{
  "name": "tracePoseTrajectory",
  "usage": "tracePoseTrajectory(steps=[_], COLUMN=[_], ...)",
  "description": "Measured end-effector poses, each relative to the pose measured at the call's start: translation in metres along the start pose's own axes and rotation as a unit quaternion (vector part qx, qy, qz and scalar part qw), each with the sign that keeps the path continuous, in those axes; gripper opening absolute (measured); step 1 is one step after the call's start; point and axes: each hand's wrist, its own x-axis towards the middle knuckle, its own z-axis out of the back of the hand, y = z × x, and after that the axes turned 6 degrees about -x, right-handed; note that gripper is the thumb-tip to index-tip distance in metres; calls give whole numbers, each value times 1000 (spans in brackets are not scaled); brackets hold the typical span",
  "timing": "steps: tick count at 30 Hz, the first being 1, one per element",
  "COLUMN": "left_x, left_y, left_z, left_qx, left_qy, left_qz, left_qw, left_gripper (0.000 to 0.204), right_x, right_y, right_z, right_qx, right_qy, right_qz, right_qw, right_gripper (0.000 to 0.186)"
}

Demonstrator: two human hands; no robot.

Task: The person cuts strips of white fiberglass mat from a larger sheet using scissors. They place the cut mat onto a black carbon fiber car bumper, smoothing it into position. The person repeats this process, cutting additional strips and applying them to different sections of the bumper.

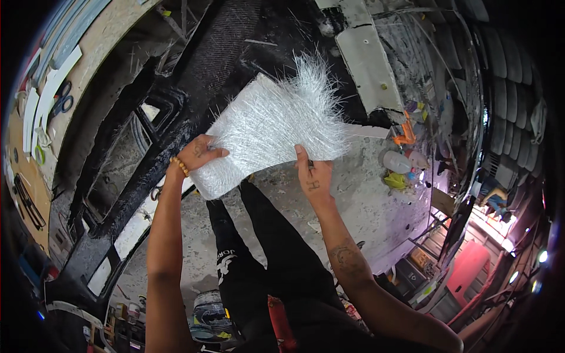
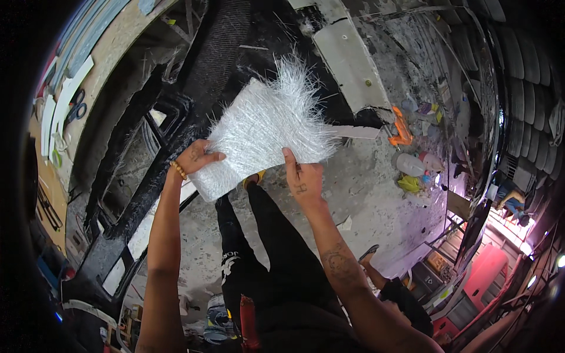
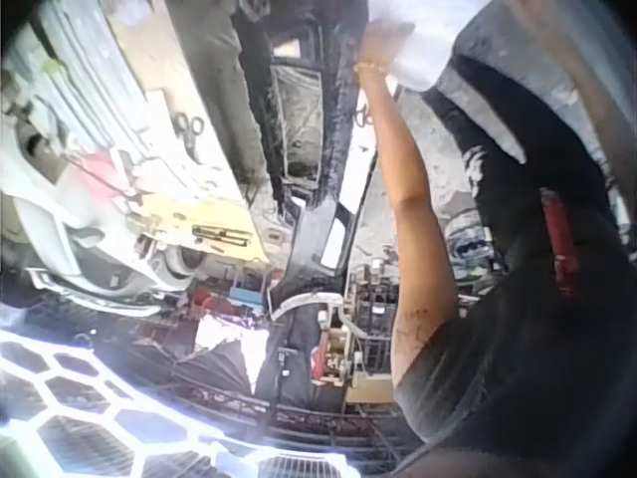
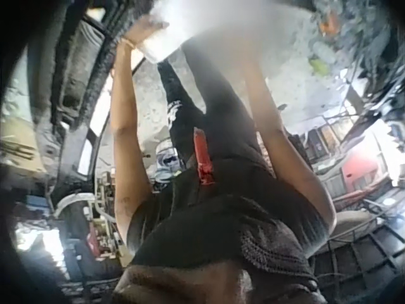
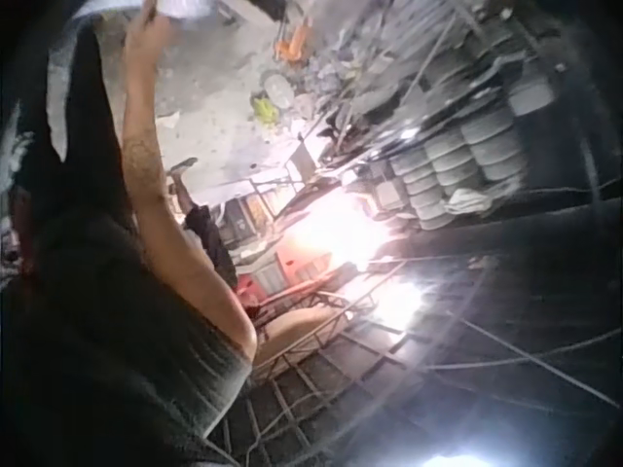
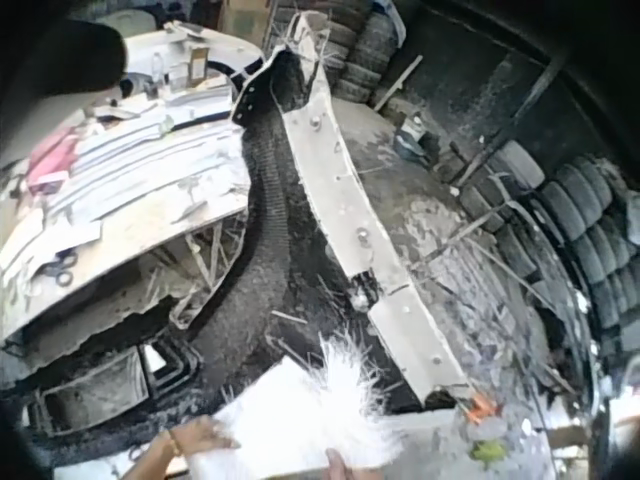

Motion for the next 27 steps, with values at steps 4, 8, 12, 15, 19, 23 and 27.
tracePoseTrajectory(steps=[4,8,12,15,19,23,27], left_x=[-10,-80,-154,-180,-175,-164,-194], left_y=[-40,-17,-38,-14,4,3,-117], left_z=[-2,-21,-40,-67,-82,-77,-35], left_qx=[-6,-161,-93,-142,-52,16,-79], left_qy=[56,89,139,161,110,58,74], left_qz=[90,65,93,106,43,-78,-191], left_qw=[994,981,982,971,992,995,976], left_gripper=[42,38,52,57,48,41,32], right_x=[-5,-54,-96,-96,-83,-72,-88], right_y=[2,9,37,57,93,140,171], right_z=[10,23,76,112,134,173,218], right_qx=[53,144,281,278,260,302,279], right_qy=[21,93,92,140,145,77,23], right_qz=[-77,-85,-201,-173,-111,-56,-16], right_qw=[995,981,934,934,948,948,960], right_gripper=[17,15,15,17,19,19,21])
